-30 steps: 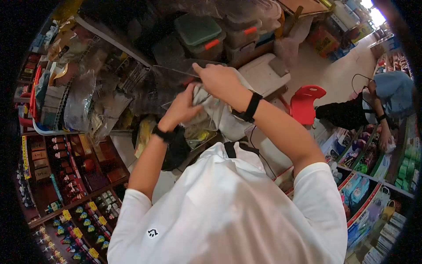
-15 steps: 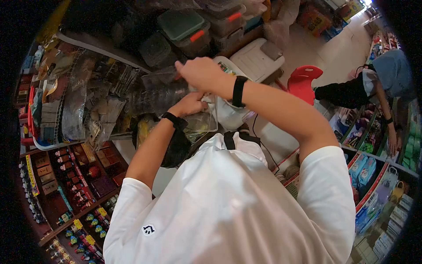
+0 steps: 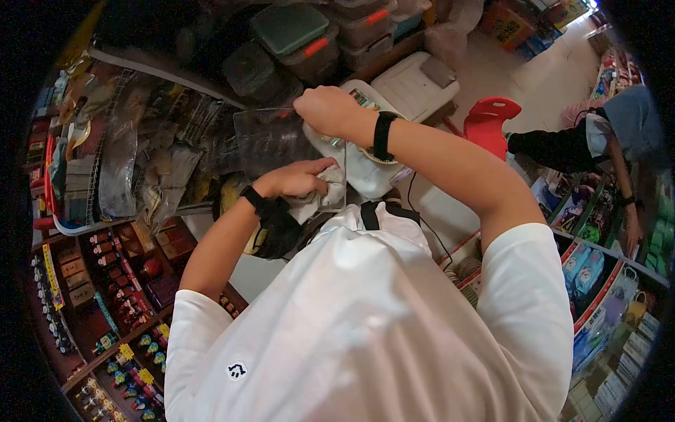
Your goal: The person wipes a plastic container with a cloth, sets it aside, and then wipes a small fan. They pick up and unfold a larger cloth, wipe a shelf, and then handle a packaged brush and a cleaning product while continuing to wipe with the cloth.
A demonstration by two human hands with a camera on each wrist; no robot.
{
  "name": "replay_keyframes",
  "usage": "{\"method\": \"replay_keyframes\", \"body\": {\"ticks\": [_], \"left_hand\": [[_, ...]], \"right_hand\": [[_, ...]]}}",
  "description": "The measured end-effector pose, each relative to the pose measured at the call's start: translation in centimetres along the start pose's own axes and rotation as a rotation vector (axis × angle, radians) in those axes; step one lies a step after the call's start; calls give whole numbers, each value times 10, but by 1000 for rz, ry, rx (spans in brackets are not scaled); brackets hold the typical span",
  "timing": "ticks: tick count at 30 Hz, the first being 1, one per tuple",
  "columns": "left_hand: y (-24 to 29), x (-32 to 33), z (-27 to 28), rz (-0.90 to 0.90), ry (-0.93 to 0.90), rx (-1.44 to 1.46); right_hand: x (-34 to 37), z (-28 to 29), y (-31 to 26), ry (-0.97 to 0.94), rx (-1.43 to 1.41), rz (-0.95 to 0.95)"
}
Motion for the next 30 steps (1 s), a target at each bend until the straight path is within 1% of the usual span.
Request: {"method": "replay_keyframes", "body": {"ticks": [2, 3, 4, 5, 6, 8, 9, 10, 12, 14, 15, 16, 18, 19, 20, 21, 22, 24, 25, 26, 27, 28, 30], "left_hand": [[-6, 3, -4, -126, -80, 31], [-17, 4, -7, -119, -62, 40], [-15, 13, -8, -112, -43, 45], [-15, 22, -7, -81, -146, 130], [-30, 20, -8, -55, -132, 130], [-13, 51, 5, 6, -84, 85], [-39, 45, 8, 0, -39, 203], [-51, 48, 17, -3, -38, 203], [-63, 48, 42, -85, 141, 547], [-39, 55, 66, -202, 425, 334], [-12, 65, 72, -125, 555, 225], [-11, 58, 76, -186, 630, 81], [-30, 23, 82, -209, 712, -379], [-49, 1, 80, -206, 718, -376], [-70, -22, 74, -224, 699, -437], [-78, -34, 72, -246, 678, -500], [-55, -25, 71, -248, 680, -502], [-22, -13, 60, 8, 328, -176], [-19, -14, 53, -108, 337, -268], [-17, -18, 45, -108, 329, -271], [-8, -20, 31, -160, 246, -242], [3, -18, 20, -210, 167, -213], [12, -10, 9, -196, 176, -179]], "right_hand": [[2, -2, -3, 12, -12, -8], [3, -6, 0, 18, 24, -9], [1, -6, 4, 29, 62, -12], [1, -8, 8, 7, 86, -19], [-1, -8, 13, 24, 96, -18], [-1, -6, 21, 116, 272, 45], [-1, -6, 25, 83, 328, 33], [-1, -3, 25, 82, 330, 32], [-2, 6, 21, 96, 316, 32], [-1, 9, 12, 97, 333, 63], [-2, 10, 5, 102, 350, 90], [-3, 13, -2, 100, 348, 101], [-3, 20, -18, 163, 368, 150], [-4, 22, -22, 164, 368, 157], [-4, 24, -25, 214, 351, 155], [-6, 27, -26, 266, 335, 150], [-7, 30, -26, 267, 338, 149], [-8, 32, -23, 246, 354, 141], [-8, 33, -20, 249, 355, 130], [-9, 31, -16, 195, 319, 83], [-7, 27, -15, 139, 280, 40], [-6, 25, -16, 138, 273, 36], [-7, 23, -13, 65, 227, -21]]}}
Point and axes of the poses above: each hand's wrist, its own x-axis away from the middle knuckle, its own z-axis out of the back of the hand, y = z × x, the point moved 2 cm from there along -x, towards the middle knuckle, and after that the axes turned 7 degrees about z, right-handed, at the moved point
